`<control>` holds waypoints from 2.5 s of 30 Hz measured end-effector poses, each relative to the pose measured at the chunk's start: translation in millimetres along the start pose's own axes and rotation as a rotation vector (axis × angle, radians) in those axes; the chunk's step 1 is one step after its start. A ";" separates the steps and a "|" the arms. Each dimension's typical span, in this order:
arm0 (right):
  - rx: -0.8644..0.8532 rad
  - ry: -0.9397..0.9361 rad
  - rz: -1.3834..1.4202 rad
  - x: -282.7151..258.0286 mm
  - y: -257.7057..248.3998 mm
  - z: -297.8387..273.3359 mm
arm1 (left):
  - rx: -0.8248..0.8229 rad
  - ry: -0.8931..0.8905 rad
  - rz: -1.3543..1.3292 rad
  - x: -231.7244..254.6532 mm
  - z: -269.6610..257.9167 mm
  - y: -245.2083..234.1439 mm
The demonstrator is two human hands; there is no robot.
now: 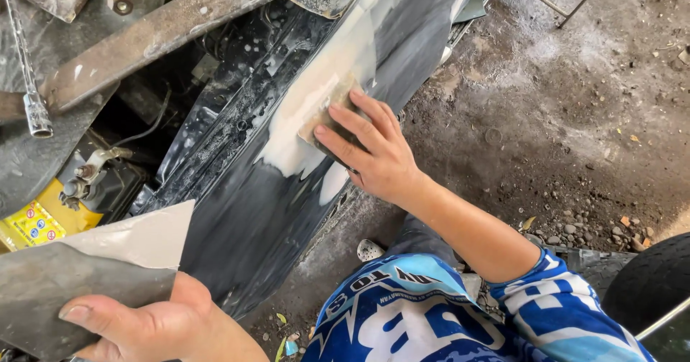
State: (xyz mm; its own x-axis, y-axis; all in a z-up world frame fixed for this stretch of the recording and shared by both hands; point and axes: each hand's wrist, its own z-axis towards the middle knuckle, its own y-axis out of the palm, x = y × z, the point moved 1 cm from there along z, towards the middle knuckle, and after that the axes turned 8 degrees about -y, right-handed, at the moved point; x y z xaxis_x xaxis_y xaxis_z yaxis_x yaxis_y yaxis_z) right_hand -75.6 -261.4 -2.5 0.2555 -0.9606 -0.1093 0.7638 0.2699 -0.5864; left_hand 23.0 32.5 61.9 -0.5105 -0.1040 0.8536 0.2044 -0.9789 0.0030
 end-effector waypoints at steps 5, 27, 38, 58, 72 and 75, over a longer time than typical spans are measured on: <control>-0.048 0.040 0.028 0.9 16.1 -30.1 | -0.039 -0.051 -0.065 -0.1 -4.7 -2.7; -0.075 0.016 0.038 1.0 0.2 -14.4 | 0.158 0.944 1.215 28.5 -3.2 8.3; -0.073 0.051 0.040 18.2 -32.9 3.3 | -0.023 0.764 1.125 -45.2 -9.5 -47.1; -0.312 0.216 0.265 1.5 -52.7 -12.0 | 0.133 0.168 0.674 1.9 -57.1 18.0; -0.162 0.291 0.395 -33.1 -101.9 -19.4 | -0.099 -0.707 -0.714 -1.3 -118.7 93.0; -0.019 0.075 0.279 -34.0 -98.6 -13.7 | -0.196 -0.578 -0.625 1.7 -128.8 103.1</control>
State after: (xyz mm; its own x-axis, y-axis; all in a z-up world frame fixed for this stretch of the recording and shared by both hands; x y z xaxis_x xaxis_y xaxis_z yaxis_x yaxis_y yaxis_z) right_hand -167.7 -256.3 48.1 0.4091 -0.8517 -0.3273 0.6584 0.5239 -0.5404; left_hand -64.4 -91.2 -3.4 0.0331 0.5155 0.8563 -0.1461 -0.8450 0.5143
